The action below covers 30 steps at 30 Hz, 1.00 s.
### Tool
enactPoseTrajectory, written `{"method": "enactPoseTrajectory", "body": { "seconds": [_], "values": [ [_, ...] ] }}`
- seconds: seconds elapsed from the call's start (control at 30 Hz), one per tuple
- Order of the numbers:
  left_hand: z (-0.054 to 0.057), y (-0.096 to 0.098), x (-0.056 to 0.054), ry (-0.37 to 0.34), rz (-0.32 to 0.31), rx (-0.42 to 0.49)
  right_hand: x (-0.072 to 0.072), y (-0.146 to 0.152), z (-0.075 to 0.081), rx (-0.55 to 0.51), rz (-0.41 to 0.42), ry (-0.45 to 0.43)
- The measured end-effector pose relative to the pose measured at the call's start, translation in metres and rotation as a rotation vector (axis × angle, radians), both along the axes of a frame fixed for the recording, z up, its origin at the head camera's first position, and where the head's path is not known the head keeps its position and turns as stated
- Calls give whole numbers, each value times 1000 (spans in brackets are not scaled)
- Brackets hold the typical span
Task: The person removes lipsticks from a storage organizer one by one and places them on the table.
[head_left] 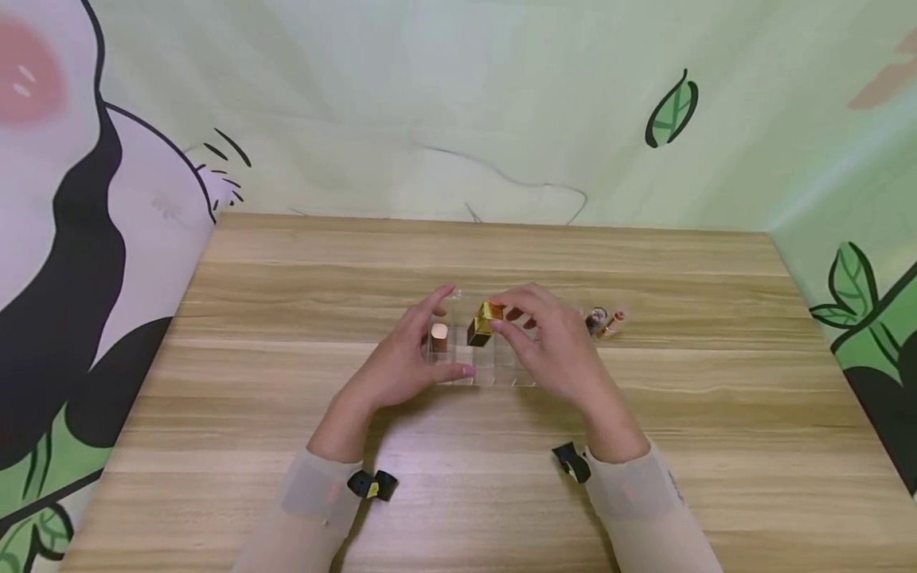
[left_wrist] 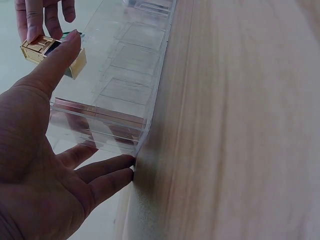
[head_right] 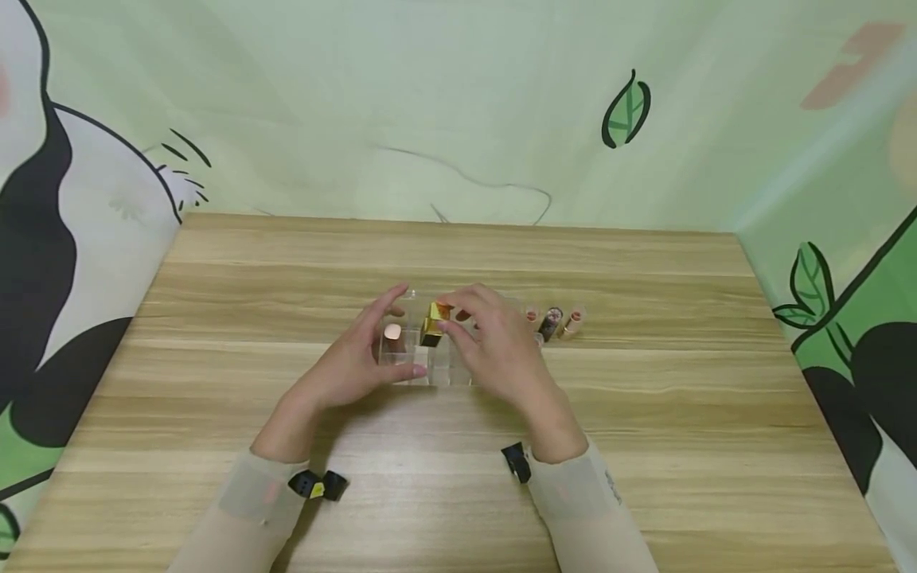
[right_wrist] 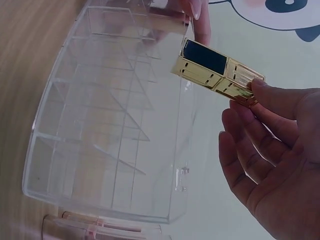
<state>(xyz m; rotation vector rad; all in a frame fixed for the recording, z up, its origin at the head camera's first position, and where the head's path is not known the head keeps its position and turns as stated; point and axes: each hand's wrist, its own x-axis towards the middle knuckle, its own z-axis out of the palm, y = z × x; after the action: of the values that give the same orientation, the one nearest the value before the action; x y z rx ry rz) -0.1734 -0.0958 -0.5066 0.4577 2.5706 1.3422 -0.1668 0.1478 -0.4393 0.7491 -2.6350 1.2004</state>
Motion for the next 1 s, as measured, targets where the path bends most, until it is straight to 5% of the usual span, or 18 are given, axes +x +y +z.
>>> {"method": "enactPoseTrajectory", "body": {
  "seconds": [1.0],
  "values": [
    [-5, -1, -3, 0, 3, 1, -1, 26, 15, -6, -8, 17]
  ]
}}
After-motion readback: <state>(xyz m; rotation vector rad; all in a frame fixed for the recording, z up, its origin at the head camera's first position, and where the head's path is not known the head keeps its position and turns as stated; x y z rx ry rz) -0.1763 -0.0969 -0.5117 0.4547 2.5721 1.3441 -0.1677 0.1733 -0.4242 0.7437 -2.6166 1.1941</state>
